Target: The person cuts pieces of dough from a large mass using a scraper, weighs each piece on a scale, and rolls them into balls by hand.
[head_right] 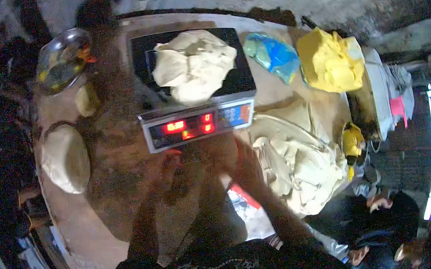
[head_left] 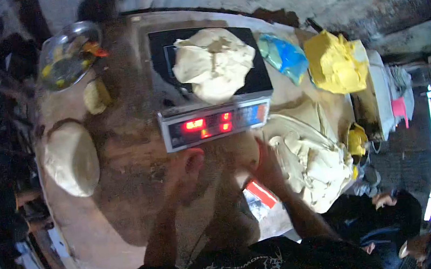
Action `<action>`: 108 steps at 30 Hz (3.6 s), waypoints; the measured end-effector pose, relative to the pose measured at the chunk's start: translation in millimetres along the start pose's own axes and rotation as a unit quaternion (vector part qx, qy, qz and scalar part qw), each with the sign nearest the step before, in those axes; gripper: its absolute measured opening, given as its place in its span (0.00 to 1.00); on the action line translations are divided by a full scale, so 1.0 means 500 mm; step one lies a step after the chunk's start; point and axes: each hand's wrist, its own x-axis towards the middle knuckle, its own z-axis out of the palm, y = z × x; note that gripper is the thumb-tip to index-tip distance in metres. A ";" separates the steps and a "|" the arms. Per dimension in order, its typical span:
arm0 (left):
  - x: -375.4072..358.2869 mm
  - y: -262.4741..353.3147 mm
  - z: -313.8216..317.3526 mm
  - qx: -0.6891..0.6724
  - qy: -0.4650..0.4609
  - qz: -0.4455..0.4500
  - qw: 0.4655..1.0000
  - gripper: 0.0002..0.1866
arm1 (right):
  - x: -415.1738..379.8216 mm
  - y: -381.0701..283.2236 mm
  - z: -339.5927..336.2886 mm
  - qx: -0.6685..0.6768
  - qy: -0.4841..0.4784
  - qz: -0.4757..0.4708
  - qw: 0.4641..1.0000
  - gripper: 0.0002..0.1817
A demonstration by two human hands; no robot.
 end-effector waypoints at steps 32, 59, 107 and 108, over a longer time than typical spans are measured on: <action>0.274 0.300 0.027 0.468 0.340 0.268 0.770 0.22 | -0.193 0.101 -0.125 0.186 0.157 0.121 0.962 0.12; -0.346 0.012 0.187 0.317 0.200 0.008 0.927 0.17 | -0.374 0.190 -0.019 0.281 -0.116 0.199 0.932 0.17; -0.496 -0.012 0.224 0.018 0.326 0.013 0.945 0.11 | -0.383 0.169 -0.020 0.403 -0.104 0.217 0.883 0.15; -0.495 0.004 0.213 0.089 0.324 0.045 0.941 0.10 | -0.375 0.165 -0.009 0.422 -0.129 0.200 0.875 0.15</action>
